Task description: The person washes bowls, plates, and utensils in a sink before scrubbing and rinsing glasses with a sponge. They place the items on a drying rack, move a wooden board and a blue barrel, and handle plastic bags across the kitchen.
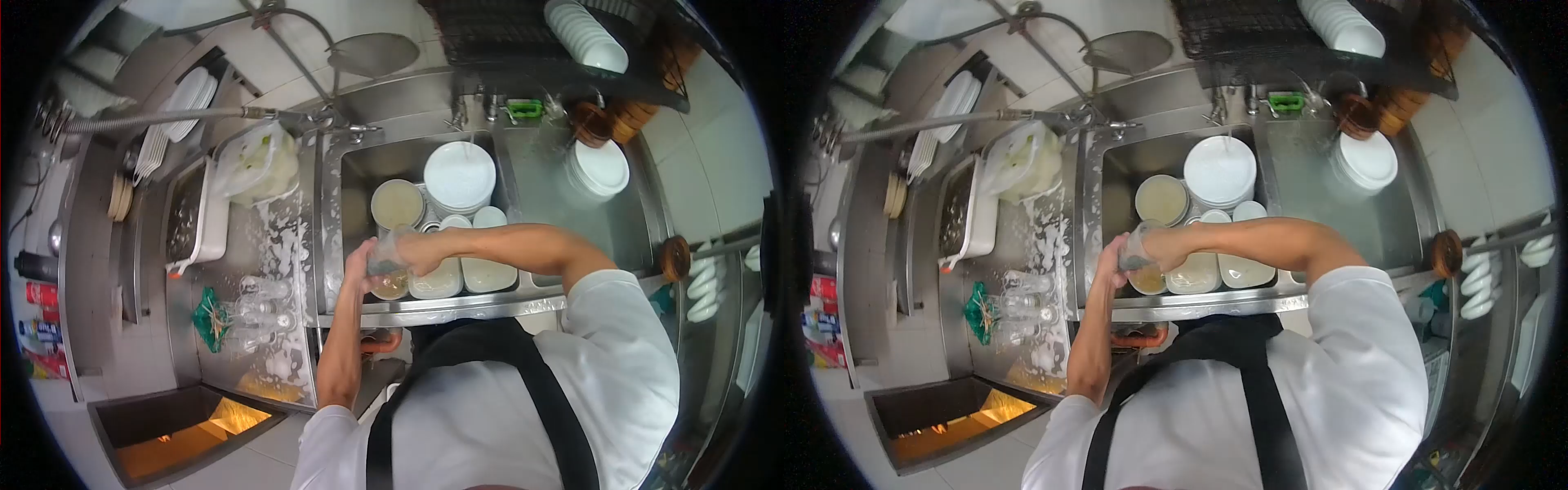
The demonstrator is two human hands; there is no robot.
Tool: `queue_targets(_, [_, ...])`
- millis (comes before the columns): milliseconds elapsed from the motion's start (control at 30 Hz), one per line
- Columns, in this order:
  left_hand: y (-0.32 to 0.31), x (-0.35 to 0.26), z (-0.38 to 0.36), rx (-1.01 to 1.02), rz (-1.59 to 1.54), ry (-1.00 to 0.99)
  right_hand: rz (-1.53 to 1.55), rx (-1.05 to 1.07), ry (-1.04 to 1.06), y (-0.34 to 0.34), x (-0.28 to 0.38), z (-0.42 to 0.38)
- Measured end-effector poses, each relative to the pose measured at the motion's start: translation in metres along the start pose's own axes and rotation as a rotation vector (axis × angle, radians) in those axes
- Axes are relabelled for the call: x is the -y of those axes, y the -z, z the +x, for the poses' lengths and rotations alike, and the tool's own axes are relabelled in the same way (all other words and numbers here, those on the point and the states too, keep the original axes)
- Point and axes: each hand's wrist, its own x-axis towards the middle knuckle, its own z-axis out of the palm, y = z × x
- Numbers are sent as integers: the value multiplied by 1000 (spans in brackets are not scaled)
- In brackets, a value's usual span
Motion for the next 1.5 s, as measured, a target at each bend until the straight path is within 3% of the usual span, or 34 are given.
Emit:
queue_targets(100, [27, 11, 16, 177, -254, 134, -47, -42, -39, 33, 3, 16])
queue_targets(233, [45, 25, 21, 170, -362, 111, 359, -386, -131, 63, 21, 40])
queue_targets(333, [48, 12, 6, 127, -357, 132, -57, -446, 174, 76, 27, 65])
queue_targets(400, [49, -4, -9, 154, -340, 117, -40, -210, 242, 64, 27, 81])
queue_targets(433, [52, -7, -14, 29, -279, -40, -37, -97, 273, 58, 23, 88])
queue_targets(467, [54, -14, -15, -94, -213, -200, -83, -212, 241, 47, 2, 95])
queue_targets(500, [55, -19, -17, -216, -141, -353, 143, -239, -4, 41, -17, 102])
queue_targets(567, [55, -24, -29, -408, 182, -955, 601, -267, -501, 31, -41, 114])
queue_targets(633, [58, -28, -40, -604, 533, -1552, 1158, -142, -684, 38, -41, 123])
queue_targets(667, [67, -24, -46, -579, 738, -1646, 1434, -66, -771, 39, -40, 132])
queue_targets(767, [88, -14, -34, -377, 558, -1445, 953, -36, -665, 35, -50, 167])
queue_targets(800, [90, -16, -40, -315, 450, -1128, 545, 33, -706, 53, -24, 183])
queue_targets(900, [98, -38, -37, -294, 380, -1119, 192, -145, -382, 57, -29, 240])
queue_targets(967, [97, -44, -37, -341, 241, -1034, 431, -569, -262, 78, -30, 286])
queue_targets(1033, [99, -45, -30, -353, 119, -976, 901, -685, -492, 93, -72, 350])
queue_targets(1100, [101, -39, -12, -316, 21, -930, 1173, -796, -525, 110, -70, 382])
queue_targets(1167, [102, -40, -11, -306, -41, -932, 967, -632, -412, 94, -112, 398])
queue_targets(1200, [103, -38, -10, -281, -93, -950, 723, -700, -406, 67, -143, 406])
queue_targets(1267, [110, -33, -13, -211, -169, -960, 606, -775, -365, 45, -142, 364])
queue_targets(1300, [115, -30, -17, -166, -196, -954, 736, -794, -317, 44, -121, 319])
queue_targets(1367, [120, -18, -23, -139, -237, -930, 941, -839, -475, 24, -135, 240])
queue_targets(1400, [121, -9, -28, -154, -246, -907, 822, -952, -695, 21, -140, 191])
queue_targets(1433, [121, -2, -31, -171, -254, -885, 1014, -1126, -670, 13, -162, 143])
queue_targets(1500, [116, 12, -33, -239, -205, -824, 851, -1366, -803, 23, -200, 57])
